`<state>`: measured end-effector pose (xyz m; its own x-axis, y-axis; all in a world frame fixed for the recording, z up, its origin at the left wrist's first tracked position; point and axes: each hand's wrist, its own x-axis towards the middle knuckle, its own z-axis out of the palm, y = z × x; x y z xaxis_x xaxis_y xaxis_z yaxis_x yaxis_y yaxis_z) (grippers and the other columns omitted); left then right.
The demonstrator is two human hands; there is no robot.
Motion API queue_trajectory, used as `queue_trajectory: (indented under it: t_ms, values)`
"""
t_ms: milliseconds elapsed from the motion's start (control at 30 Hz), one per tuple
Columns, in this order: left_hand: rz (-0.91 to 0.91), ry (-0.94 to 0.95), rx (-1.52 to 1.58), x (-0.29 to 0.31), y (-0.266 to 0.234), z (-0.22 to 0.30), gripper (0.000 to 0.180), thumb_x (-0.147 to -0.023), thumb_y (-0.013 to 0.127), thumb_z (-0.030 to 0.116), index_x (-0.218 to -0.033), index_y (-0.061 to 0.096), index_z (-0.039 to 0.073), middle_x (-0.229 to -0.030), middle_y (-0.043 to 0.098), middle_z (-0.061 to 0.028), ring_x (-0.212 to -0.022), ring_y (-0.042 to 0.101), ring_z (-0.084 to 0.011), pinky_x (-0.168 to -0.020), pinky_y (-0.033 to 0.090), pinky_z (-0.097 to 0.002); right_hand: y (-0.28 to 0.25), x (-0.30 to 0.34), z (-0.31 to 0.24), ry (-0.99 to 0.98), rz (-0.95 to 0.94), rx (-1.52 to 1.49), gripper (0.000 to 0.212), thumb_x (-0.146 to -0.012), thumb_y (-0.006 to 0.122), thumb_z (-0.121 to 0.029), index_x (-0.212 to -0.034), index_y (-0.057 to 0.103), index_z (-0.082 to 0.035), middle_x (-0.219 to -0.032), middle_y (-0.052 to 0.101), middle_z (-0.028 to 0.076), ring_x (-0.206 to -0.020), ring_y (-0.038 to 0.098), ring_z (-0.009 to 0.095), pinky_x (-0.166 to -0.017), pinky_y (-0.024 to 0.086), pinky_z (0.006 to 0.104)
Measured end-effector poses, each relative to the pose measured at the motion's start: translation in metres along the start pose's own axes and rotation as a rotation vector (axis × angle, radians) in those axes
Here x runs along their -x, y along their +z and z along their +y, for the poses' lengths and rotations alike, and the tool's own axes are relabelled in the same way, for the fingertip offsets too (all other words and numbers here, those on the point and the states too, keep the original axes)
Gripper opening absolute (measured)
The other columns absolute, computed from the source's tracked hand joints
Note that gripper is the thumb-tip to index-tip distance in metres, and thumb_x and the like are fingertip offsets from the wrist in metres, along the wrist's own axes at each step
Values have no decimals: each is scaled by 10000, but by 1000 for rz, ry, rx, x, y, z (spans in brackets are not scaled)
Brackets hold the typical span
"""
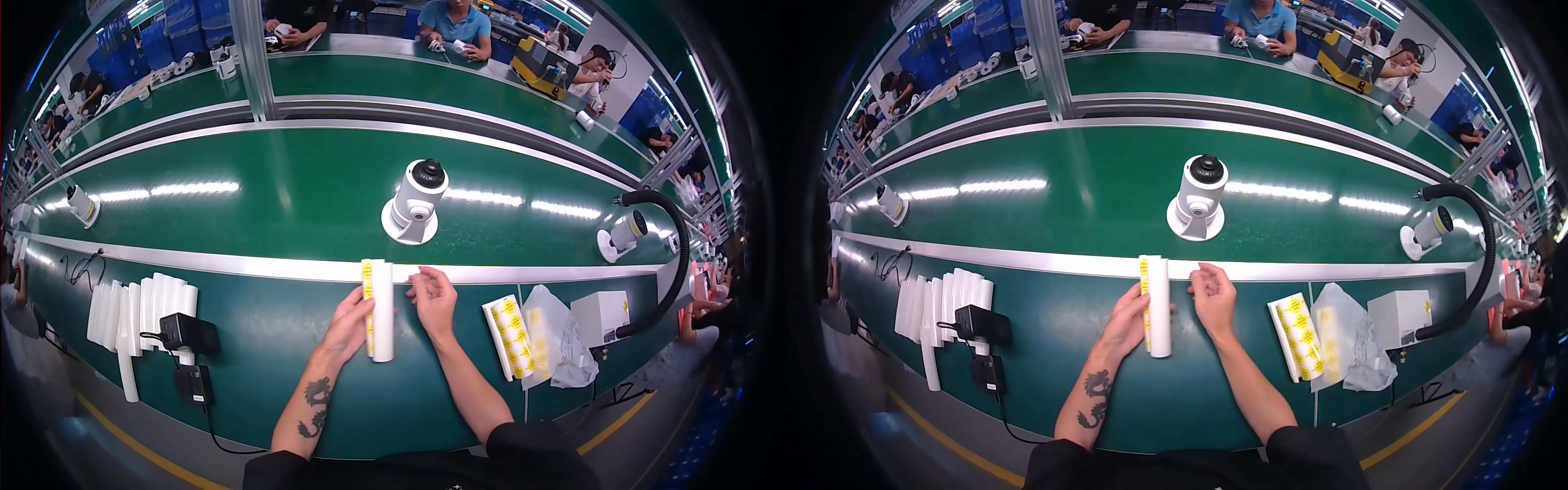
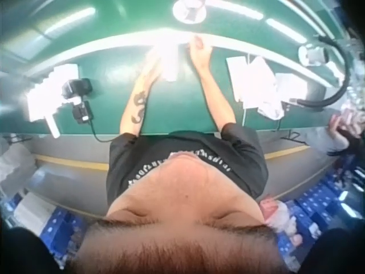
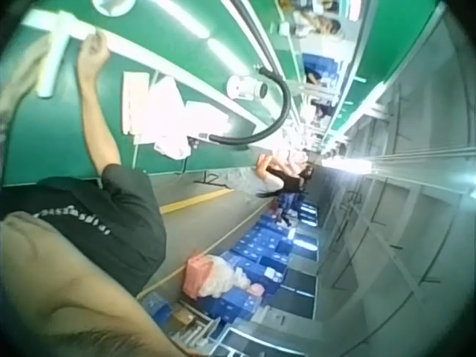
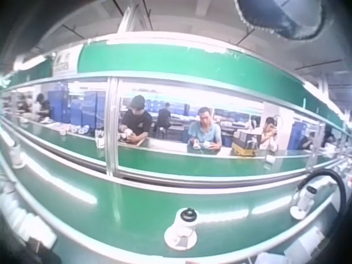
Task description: The person applies yellow identification stickers to the bottom of white electronic devices on an assembly line by hand.
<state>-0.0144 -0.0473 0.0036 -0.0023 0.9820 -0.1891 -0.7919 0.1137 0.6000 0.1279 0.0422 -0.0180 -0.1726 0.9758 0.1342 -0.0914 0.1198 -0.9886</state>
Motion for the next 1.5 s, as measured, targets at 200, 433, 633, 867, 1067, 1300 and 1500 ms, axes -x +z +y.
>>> queue_trajectory:
  t_ms: [200, 433, 633, 867, 1067, 1300, 1500]
  values:
    - [7, 11, 78, -19, 12, -11, 404, -915, 438, 152, -1267, 330, -13, -1150, 494, -140, -1046, 524, -242, -916, 427, -383, 8, 4, -12, 148, -131, -146, 245, -859, 555, -87, -1069, 522, 35, -867, 610, 88, -685, 584, 105, -558, 469, 196]
    - [70, 88, 33, -22, 16, -12, 380, -946, 375, 173, -1271, 333, -20, -1171, 486, -166, -1096, 495, -246, -931, 415, -370, -2, 1, -7, 38, -284, -147, 388, -765, 642, -34, -1121, 509, 45, -971, 586, 99, -817, 577, 128, -688, 483, 227]
    - [81, 133, 93, -21, 14, -7, 350, -963, 295, 198, -1227, 345, -27, -1161, 493, -186, -1086, 505, -276, -926, 423, -399, 4, 5, -16, -55, -459, -35, 599, -720, 689, -58, -1255, 433, 30, -1026, 592, 116, -880, 579, 139, -740, 488, 259]
    - [143, 159, 8, -22, 4, -9, 331, -961, 340, 213, -1202, 348, -14, -1104, 506, -170, -990, 549, -260, -882, 453, -387, 10, 9, -17, -37, -447, 14, 617, -709, 712, -69, -1249, 430, 32, -1017, 601, 109, -884, 588, 140, -753, 486, 254]
    - [157, 147, -52, -28, 11, -17, 335, -948, 389, 191, -1228, 365, 8, -1119, 509, -127, -1029, 521, -204, -897, 427, -344, 3, 5, -22, -6, -355, -31, 562, -744, 677, -54, -1240, 432, 39, -1018, 606, 110, -884, 592, 139, -749, 485, 249]
    - [128, 93, -77, -21, 3, -11, 406, -958, 307, 287, -1205, 394, -23, -1109, 526, -184, -1008, 539, -274, -891, 432, -383, 9, 8, 2, 15, -405, -18, 385, -792, 637, -72, -1143, 522, 37, -974, 619, 95, -859, 589, 124, -722, 490, 250]
    - [91, 59, -43, -27, 16, -16, 426, -956, 306, 295, -1189, 399, -49, -1066, 541, -203, -981, 550, -274, -867, 441, -372, -6, 5, -14, 14, -395, -4, 381, -796, 646, -105, -1132, 529, 31, -957, 624, 114, -847, 602, 142, -725, 488, 256]
